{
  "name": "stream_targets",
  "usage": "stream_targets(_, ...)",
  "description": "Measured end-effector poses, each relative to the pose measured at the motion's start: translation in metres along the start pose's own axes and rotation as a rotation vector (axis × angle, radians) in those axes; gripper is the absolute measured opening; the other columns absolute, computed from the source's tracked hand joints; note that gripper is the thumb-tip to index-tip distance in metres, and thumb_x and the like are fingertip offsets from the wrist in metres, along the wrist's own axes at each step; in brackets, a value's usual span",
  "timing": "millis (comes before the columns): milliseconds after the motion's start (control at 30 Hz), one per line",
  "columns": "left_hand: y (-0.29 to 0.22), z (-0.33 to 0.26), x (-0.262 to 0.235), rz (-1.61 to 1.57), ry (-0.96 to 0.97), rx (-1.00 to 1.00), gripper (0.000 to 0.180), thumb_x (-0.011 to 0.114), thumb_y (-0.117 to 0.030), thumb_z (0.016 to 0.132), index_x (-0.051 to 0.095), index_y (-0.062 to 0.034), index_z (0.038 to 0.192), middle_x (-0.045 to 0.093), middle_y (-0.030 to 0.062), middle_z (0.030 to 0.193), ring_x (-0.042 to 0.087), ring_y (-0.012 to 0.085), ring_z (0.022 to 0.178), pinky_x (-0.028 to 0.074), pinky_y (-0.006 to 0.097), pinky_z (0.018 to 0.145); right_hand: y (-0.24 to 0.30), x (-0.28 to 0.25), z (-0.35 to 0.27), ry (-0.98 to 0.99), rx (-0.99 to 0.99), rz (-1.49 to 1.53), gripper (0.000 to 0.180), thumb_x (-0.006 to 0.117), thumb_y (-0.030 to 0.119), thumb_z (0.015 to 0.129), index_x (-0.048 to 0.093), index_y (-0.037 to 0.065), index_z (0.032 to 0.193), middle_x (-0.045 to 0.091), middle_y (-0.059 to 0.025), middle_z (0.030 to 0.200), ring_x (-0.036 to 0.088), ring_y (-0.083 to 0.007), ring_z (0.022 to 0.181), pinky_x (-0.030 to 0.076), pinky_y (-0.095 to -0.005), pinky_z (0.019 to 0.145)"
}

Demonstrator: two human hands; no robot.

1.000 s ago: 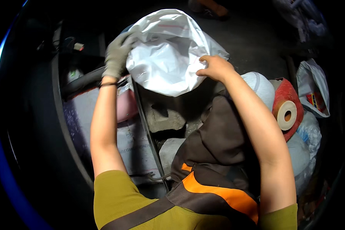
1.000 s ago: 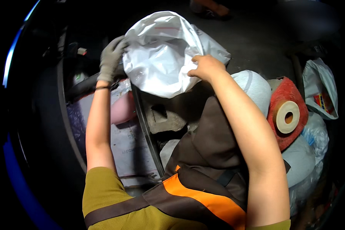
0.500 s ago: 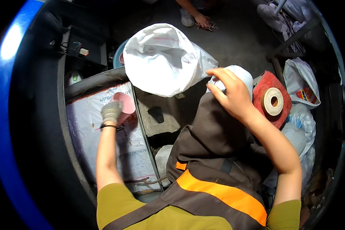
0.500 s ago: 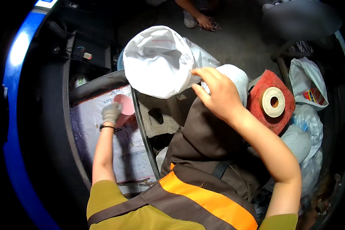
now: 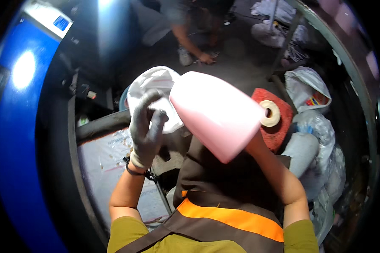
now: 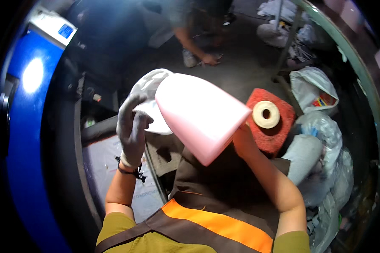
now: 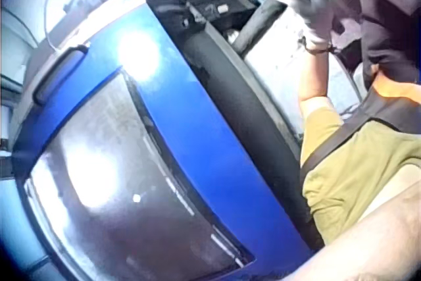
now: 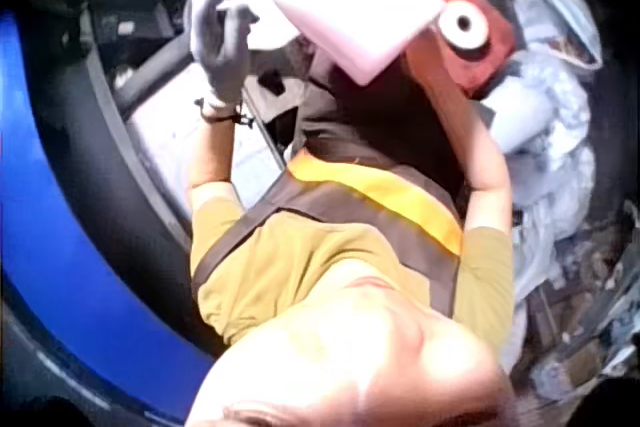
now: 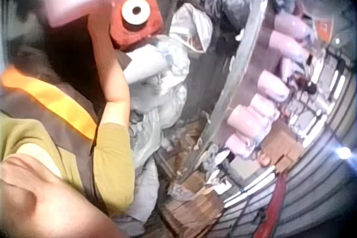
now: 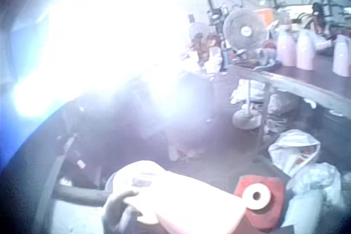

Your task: The person assembles plastic kettles by placing a top lid component onto a pink kettle body, securing a circular seal, and then placing the assembled units into a white bag.

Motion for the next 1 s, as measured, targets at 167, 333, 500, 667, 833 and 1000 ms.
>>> stream_targets(167, 0.052, -0.009, 0.063, -0.365, 0.121, -0.255, 0.034, 0.053, -0.034, 0.096, 0.051, -0.0057, 0.078, 0.051, -0.0017, 0.062, 0.048, 0.0120, 0.052, 0.037, 0.027, 0.048, -0.024, 0.011, -0.038, -0.121, 0.242, 0.428, 0.032, 0.054, 0.009, 0.094, 0.054, 0.001, 0.126, 0.063, -0.0075, 0.113, 0.061, -0.0166, 0.101, 0.049, -0.0305, 0.088)
stream_targets(333, -0.066, 0.024, 0.090, 0.275, 0.562, 0.631, 0.033, 0.065, -0.021, 0.081, 0.047, -0.0082, 0.056, 0.048, 0.0078, 0.058, 0.048, 0.0264, 0.047, 0.037, 0.037, 0.045, 0.066, -0.095, -0.074, -0.318, -0.222, -0.581, 0.032, 0.054, 0.008, 0.092, 0.057, -0.001, 0.122, 0.063, -0.0072, 0.107, 0.060, -0.0183, 0.102, 0.048, -0.0315, 0.089)
stream_targets(500, -0.069, -0.013, 0.124, 0.687, 0.951, 0.813, 0.041, 0.074, -0.043, 0.072, 0.052, -0.0130, 0.055, 0.046, 0.0043, 0.057, 0.049, 0.0255, 0.046, 0.035, 0.039, 0.045, 0.192, 0.064, -0.076, 0.038, -0.949, -1.568, 0.033, 0.066, 0.016, 0.079, 0.064, 0.009, 0.111, 0.059, -0.0077, 0.116, 0.057, -0.0239, 0.107, 0.043, -0.0366, 0.091)
stream_targets(667, -0.066, -0.039, 0.134, 0.744, 1.100, 0.839, 0.044, 0.072, -0.049, 0.071, 0.054, -0.0129, 0.054, 0.046, 0.0039, 0.056, 0.049, 0.0245, 0.045, 0.034, 0.038, 0.044, 0.147, 0.087, -0.063, 0.449, -0.825, -1.792, 0.012, 0.063, 0.021, 0.078, 0.059, 0.010, 0.075, 0.056, -0.0028, 0.075, 0.057, -0.0192, 0.080, 0.044, -0.0341, 0.073)
stream_targets(833, -0.063, 0.008, 0.010, 0.198, 0.612, 0.358, 0.032, 0.059, -0.028, 0.088, 0.057, -0.0049, 0.066, 0.054, 0.0088, 0.062, 0.054, 0.0199, 0.054, 0.043, 0.035, 0.050, 0.183, 0.050, -0.072, 0.280, -0.811, -1.128, 0.013, 0.064, 0.018, 0.083, 0.059, 0.008, 0.077, 0.055, -0.0055, 0.070, 0.054, -0.0220, 0.060, 0.045, -0.0333, 0.057)
stream_targets(1000, -0.036, -0.001, -0.013, 0.180, 0.509, 0.255, 0.012, 0.058, -0.009, 0.081, 0.058, -0.0028, 0.071, 0.058, 0.0099, 0.072, 0.056, 0.0228, 0.062, 0.045, 0.034, 0.060, 0.172, 0.092, 0.020, 0.039, -0.674, -1.053, 0.047, 0.056, 0.043, 0.093, 0.062, 0.001, 0.115, 0.065, -0.0125, 0.089, 0.065, -0.0235, 0.078, 0.051, -0.0350, 0.073)
Point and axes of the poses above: each hand's wrist, its own z-axis towards the middle knuckle, its own x-axis out of the palm, y = z × x, the point moved 8 cm from there along z, towards the middle knuckle
